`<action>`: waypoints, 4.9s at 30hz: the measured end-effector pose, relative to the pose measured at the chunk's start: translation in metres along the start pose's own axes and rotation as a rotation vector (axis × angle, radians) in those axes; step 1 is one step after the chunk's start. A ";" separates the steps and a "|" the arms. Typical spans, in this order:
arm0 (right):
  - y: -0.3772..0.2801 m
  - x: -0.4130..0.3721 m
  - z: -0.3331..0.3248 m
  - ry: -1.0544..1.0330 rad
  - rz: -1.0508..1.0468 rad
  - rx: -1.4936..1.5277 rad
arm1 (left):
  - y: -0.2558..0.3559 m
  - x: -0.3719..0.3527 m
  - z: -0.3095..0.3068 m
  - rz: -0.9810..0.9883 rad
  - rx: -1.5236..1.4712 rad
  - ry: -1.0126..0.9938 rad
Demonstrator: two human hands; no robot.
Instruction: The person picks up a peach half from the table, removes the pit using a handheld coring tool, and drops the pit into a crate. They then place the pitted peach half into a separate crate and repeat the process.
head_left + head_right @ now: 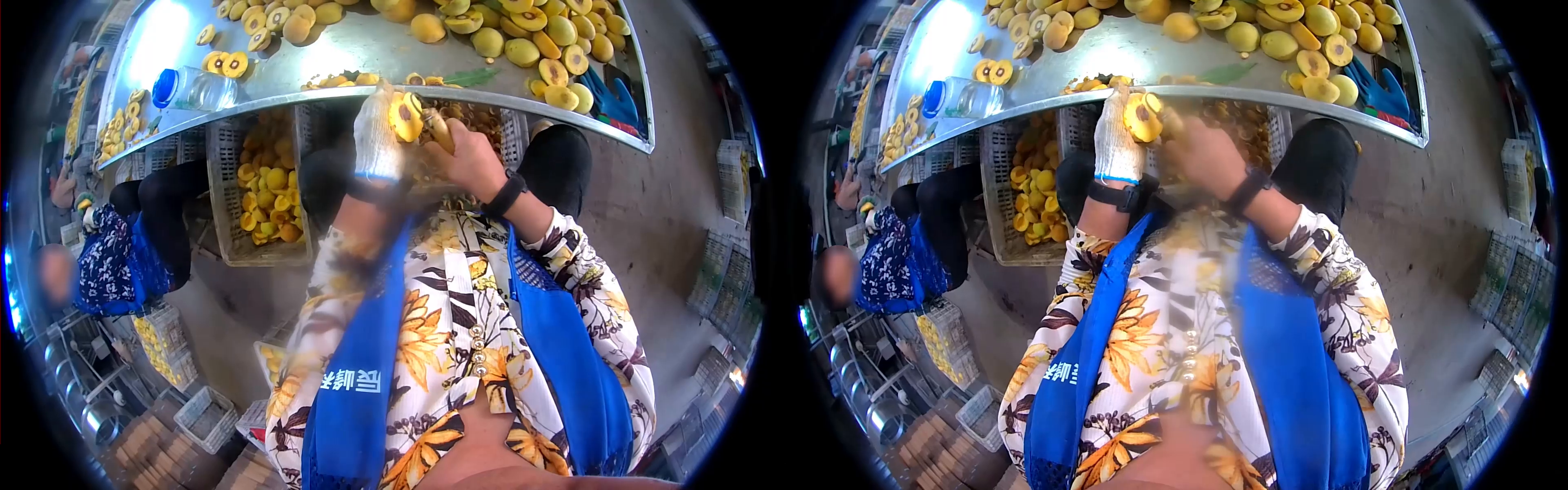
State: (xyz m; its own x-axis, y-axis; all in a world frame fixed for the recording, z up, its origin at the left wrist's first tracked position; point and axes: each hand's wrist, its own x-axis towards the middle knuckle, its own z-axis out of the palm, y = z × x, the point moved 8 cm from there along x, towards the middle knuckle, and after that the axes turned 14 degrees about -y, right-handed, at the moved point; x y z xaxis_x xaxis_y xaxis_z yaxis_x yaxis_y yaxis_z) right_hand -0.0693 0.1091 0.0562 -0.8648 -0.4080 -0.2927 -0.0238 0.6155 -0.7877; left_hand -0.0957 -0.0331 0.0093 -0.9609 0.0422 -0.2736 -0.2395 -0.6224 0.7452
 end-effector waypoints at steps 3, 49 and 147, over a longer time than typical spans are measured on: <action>-0.005 -0.005 0.004 -0.046 -0.001 0.000 | -0.007 0.007 0.000 0.076 0.030 -0.048; 0.014 -0.022 0.079 -0.587 0.361 1.034 | -0.047 -0.004 0.004 -0.276 -0.172 -0.081; 0.067 -0.015 -0.009 0.167 -0.182 0.502 | -0.030 -0.046 0.058 0.070 0.109 -0.505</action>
State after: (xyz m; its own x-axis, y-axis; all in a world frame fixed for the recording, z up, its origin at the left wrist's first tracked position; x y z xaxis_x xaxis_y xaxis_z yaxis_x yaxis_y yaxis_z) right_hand -0.0624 0.1626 0.0124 -0.9377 -0.3404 -0.0698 0.0259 0.1317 -0.9909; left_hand -0.0529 0.0291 0.0353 -0.9159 0.3920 0.0869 -0.1594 -0.5537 0.8174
